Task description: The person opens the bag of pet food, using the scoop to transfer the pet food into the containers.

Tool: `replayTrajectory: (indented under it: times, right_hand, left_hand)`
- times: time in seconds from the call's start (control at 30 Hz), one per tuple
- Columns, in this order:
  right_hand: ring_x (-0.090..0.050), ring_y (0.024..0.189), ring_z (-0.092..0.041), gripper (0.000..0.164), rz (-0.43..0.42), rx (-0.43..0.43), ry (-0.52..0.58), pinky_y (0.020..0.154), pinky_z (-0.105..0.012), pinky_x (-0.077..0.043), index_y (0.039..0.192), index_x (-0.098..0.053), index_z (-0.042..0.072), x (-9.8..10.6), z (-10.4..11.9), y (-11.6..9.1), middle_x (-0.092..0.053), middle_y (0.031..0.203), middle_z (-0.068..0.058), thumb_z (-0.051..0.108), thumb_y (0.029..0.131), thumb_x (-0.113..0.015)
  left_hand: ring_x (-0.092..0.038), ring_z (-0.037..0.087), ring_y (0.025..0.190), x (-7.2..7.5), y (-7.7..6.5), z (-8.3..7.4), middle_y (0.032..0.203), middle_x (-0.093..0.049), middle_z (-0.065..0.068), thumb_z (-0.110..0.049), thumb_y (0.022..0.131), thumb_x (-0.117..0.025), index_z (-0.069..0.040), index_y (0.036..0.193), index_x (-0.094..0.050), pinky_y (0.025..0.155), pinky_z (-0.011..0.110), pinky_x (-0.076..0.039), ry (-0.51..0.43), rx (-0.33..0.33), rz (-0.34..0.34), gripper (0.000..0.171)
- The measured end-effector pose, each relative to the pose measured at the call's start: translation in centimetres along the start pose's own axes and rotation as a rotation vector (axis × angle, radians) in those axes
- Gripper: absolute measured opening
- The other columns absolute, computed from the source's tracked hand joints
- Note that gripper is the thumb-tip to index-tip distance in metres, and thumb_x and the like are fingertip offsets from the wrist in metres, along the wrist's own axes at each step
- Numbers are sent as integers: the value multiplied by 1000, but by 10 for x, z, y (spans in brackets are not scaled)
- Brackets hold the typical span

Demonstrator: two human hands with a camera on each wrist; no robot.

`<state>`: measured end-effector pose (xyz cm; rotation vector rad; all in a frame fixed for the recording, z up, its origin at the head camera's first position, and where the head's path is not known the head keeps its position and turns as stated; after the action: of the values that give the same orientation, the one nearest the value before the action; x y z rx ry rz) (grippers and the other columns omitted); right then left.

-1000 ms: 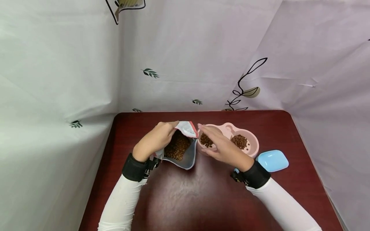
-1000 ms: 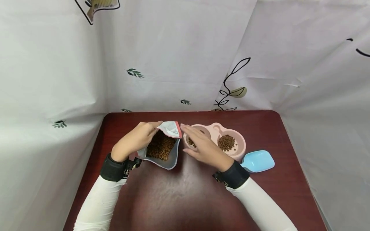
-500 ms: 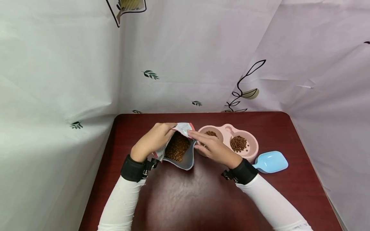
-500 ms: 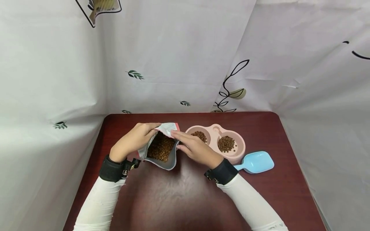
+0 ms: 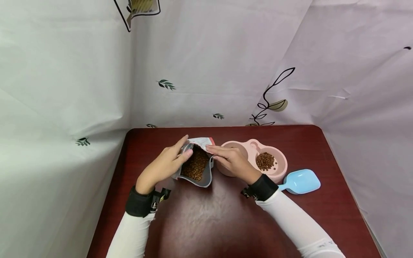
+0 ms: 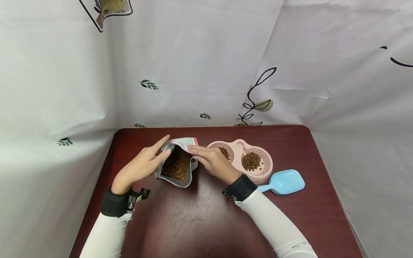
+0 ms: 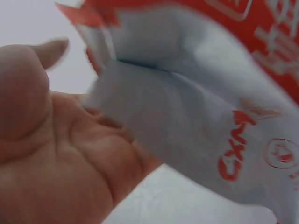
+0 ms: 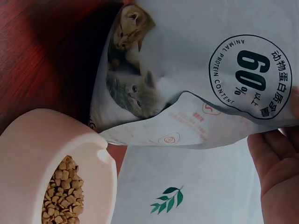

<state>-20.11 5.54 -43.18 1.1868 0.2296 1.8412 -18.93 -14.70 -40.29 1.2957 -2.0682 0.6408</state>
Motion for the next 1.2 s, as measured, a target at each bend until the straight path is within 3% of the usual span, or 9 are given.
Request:
replayTrajectory:
  times: [0.2, 0.3, 0.4, 0.53, 0.7, 0.87, 1.0, 1.1, 1.2]
  right_hand:
    - [-72, 116, -26, 38, -3, -27, -1, 94, -38, -58, 128, -73, 3, -4, -4, 2, -72, 129, -11, -2, 91, -74]
    - [-75, 103, -20, 36, -18, -38, -46, 86, -34, -59, 129, -74, 7, -4, -6, 3, -74, 127, -7, 3, 93, -74]
    - [-72, 81, -14, 35, -59, -32, -120, 73, -31, -57, 127, -75, 11, -1, -6, 4, -78, 118, -2, 7, 93, -75]
    - [-56, 61, -9, 34, -74, -39, -159, 61, -29, -50, 127, -76, 13, 2, -7, 6, -79, 91, 0, 6, 94, -74]
    - [-43, 53, 0, 30, -8, -206, -56, 57, -23, -41, 130, -74, 16, 4, -16, 7, -66, 70, 4, 12, 101, -67]
    - [-33, 47, 0, 31, 24, -335, 47, 51, -23, -34, 133, -72, 14, 7, -25, 8, -71, 81, -4, 18, 104, -63]
    - [-27, 48, 0, 30, 21, -350, 98, 49, -22, -31, 132, -72, 11, 11, -27, 10, -78, 99, -6, 17, 104, -63]
    - [-40, 54, -2, 28, 10, -348, 95, 54, -23, -37, 129, -74, 10, 14, -27, 12, -78, 109, -8, 15, 103, -65]
    - [-56, 67, -8, 27, 2, -352, 90, 63, -25, -45, 126, -76, 9, 16, -28, 13, -78, 112, -9, 14, 101, -66]
  left_hand:
    - [-65, 24, 120, -6, -35, 6, 147, -58, 19, -35, 82, -89, -7, 165, -17, 100, 46, -53, -34, -70, -17, 114]
    - [-68, 15, 82, -6, -48, 13, 141, -63, 22, -19, 82, -89, 2, 160, -28, 77, 33, -57, 6, -88, -110, 102]
    - [-63, 12, 76, -7, -56, 18, 142, -61, 23, -9, 87, -83, 8, 153, -41, 69, 29, -53, 32, -109, -191, 81]
    - [-69, 30, 117, -10, -61, 20, 142, -59, 27, -5, 96, -72, 11, 145, -51, 91, 43, -58, 89, -168, -266, 56]
    - [-64, 39, 124, -1, -64, 30, 137, -63, 28, 0, 100, -63, 9, 141, -57, 95, 54, -55, 84, -181, -380, 43]
    - [-69, 33, 114, 12, -60, 38, 127, -70, 24, 2, 102, -59, 6, 137, -63, 85, 50, -58, 35, -203, -455, 35]
    - [-72, 25, 107, 23, -55, 45, 117, -75, 18, 2, 102, -59, 3, 128, -70, 88, 19, -55, 0, -219, -483, 29]
    - [-70, 17, 92, 32, -52, 52, 108, -78, 15, 2, 102, -60, 1, 123, -73, 81, 5, -44, -19, -223, -500, 26]
    - [-61, 14, 77, 40, -50, 57, 99, -78, 13, 1, 102, -60, -1, 119, -75, 72, 11, -42, -21, -216, -524, 23]
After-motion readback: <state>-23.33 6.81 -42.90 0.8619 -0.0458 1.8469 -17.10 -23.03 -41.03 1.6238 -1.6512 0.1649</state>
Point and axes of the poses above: each hand's wrist, its own y-axis towards the middle knuckle, its own x-axis out of the back of the hand, z = x × y, the point moved 7 cm from there along y, towards the middle knuckle
